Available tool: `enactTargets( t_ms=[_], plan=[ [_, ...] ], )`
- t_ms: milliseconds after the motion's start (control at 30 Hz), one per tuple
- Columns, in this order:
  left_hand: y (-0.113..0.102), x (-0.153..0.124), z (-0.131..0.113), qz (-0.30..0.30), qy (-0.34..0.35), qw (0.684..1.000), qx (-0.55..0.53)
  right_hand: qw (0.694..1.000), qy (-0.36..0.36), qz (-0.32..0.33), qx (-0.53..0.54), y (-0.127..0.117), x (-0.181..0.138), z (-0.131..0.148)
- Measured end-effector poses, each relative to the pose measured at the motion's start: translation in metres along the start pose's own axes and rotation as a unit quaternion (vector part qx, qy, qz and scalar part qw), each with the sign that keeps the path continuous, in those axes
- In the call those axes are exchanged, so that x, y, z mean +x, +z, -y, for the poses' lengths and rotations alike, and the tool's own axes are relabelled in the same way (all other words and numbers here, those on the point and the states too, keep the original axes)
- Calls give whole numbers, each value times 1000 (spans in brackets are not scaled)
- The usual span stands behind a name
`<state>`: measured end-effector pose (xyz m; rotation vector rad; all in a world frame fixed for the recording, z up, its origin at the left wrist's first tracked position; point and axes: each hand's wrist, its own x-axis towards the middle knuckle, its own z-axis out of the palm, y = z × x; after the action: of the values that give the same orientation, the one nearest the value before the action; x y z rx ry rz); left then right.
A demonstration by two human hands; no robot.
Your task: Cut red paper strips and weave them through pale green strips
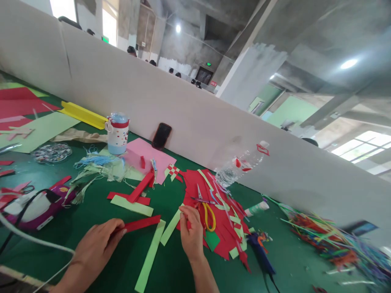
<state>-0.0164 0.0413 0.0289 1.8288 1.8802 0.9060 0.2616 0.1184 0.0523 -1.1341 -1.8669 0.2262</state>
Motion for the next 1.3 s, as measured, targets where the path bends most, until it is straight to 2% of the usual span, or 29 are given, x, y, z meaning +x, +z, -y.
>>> enactTargets(
  t_ms=[133,200,300,400,533,700,800,933,1000,1100,1200,1300],
  plan=[
    [-2,-2,0,-24,-29,999,-31,999,-3,38,17,-7,2,12],
    [-2,-2,-1,-33,-38,998,-48,995,-24,99,23,-12,2,26],
    [-2,-2,1,-44,-50,996,-65,967,-64,245,5,-17,-2,47],
    [0,0,3,-51,-57,994,-75,950,-64,305,-29,-21,-7,57],
    [1,0,7,-44,-66,994,-75,956,-27,272,-108,-20,-7,49],
    [0,0,10,-44,-70,995,-54,950,-14,258,-178,-3,0,36],
    [0,1,12,-53,-72,995,-37,955,-22,240,-172,3,2,34],
    [2,1,12,-48,-68,996,-29,973,-23,196,-124,-9,2,33],
    [3,0,14,-44,-63,997,-29,972,-23,206,-106,-20,0,32],
    [3,0,18,-42,-50,997,-29,959,-39,259,-104,-29,-6,29],
    [3,1,21,-39,-42,998,-26,946,-51,300,-115,-29,-11,25],
    [2,1,21,-36,-44,998,-28,943,-44,312,-108,-26,-11,22]
  ],
)
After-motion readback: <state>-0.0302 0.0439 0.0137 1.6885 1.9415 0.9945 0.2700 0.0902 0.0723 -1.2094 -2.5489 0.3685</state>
